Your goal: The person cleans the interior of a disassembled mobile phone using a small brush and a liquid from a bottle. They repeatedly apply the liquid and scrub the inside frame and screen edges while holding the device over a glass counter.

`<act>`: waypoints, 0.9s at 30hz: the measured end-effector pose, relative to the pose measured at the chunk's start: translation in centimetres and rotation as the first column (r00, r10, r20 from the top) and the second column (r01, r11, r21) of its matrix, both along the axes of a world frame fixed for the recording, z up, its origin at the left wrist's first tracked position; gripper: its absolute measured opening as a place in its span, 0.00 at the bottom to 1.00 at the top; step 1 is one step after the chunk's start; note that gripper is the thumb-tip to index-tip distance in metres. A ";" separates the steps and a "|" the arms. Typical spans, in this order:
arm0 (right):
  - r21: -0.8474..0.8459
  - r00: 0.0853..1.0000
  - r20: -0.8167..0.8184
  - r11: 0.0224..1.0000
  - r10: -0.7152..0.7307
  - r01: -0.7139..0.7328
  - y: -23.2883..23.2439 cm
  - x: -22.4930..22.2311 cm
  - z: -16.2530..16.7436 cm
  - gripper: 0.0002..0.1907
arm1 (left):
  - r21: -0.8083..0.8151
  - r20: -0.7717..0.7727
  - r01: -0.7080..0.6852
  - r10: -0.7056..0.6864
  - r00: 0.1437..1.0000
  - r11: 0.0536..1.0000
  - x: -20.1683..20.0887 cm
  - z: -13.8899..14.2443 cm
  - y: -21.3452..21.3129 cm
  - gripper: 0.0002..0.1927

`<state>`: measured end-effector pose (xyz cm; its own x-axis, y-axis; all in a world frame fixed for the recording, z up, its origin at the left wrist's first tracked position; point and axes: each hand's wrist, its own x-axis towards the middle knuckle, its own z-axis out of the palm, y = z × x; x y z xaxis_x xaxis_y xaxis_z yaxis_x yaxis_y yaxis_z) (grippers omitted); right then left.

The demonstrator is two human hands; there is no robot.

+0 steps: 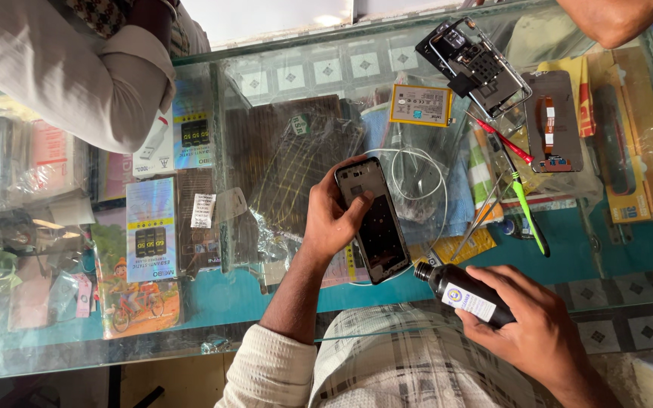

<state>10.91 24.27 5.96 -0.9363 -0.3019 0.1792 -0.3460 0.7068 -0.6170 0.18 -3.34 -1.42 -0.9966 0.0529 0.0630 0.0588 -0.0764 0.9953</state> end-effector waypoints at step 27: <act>0.042 0.998 0.005 0.998 -0.056 0.056 0.2 0.5 -0.1 0.32 | -0.088 0.002 -0.014 0.014 1.000 0.996 0.0 -0.1 -0.1 0.28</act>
